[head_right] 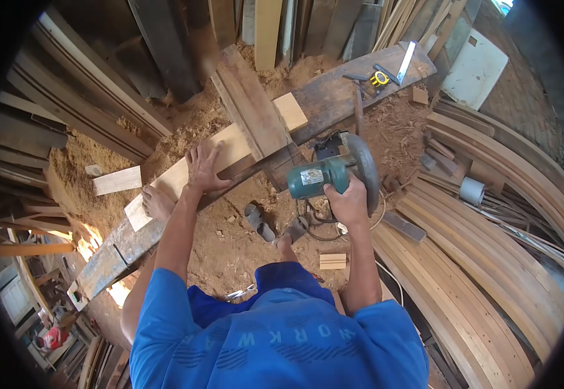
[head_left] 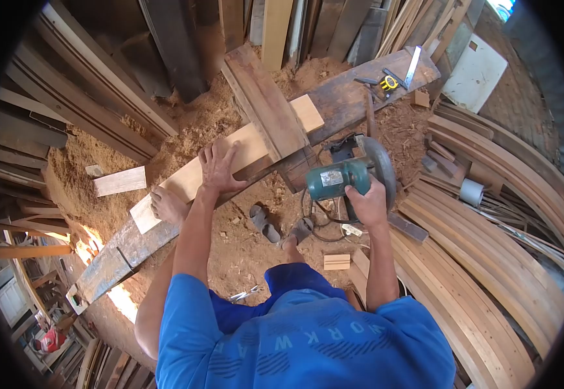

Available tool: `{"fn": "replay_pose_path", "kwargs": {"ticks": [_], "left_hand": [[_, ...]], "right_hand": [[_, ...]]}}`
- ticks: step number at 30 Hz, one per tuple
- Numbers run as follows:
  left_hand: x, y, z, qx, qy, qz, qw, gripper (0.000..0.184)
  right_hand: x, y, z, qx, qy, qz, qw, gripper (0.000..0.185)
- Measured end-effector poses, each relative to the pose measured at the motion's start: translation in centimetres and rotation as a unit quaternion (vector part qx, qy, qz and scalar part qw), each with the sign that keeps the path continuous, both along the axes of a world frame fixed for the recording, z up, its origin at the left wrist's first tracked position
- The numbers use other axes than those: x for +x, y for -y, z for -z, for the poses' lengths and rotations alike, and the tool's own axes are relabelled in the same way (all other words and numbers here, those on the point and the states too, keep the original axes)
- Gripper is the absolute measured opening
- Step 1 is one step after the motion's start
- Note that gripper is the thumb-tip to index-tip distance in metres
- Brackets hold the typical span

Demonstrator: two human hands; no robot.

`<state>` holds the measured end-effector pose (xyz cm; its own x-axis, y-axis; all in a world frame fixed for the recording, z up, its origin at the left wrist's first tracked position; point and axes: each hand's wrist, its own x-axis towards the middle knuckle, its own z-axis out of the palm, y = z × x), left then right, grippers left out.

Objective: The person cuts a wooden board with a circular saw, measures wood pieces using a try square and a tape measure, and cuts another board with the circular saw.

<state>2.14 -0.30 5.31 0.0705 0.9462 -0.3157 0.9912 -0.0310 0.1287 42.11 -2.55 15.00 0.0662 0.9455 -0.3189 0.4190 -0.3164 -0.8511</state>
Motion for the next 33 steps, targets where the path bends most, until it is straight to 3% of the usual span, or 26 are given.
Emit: {"fn": "replay_pose_path", "kwargs": {"ticks": [2, 11, 17, 23, 29, 33], "left_hand": [[0.0, 0.1, 0.1, 0.005, 0.003, -0.001, 1.0, 0.122], [0.1, 0.1, 0.7, 0.003, -0.004, -0.009, 1.0, 0.122], [0.0, 0.1, 0.9, 0.033, 0.016, -0.002, 0.999, 0.121], [-0.2, 0.4, 1.0, 0.042, 0.015, -0.004, 0.999, 0.121], [-0.1, 0.3, 1.3, 0.042, 0.004, 0.0, 0.999, 0.122], [-0.4, 0.4, 1.3, 0.044, 0.015, 0.003, 0.999, 0.122]], "right_hand": [[0.5, 0.0, 1.0, 0.004, 0.055, -0.04, 0.998, 0.03], [1.1, 2.1, 1.2, -0.046, -0.024, -0.019, 0.998, 0.031], [1.3, 2.6, 1.9, -0.057, 0.012, -0.058, 0.997, 0.032], [-0.1, 3.0, -2.2, -0.081, -0.09, 0.038, 0.992, 0.029], [-2.7, 1.3, -5.8, -0.038, -0.079, -0.016, 0.996, 0.029], [-5.2, -0.7, -4.9, -0.021, -0.044, -0.045, 0.998, 0.03]]}}
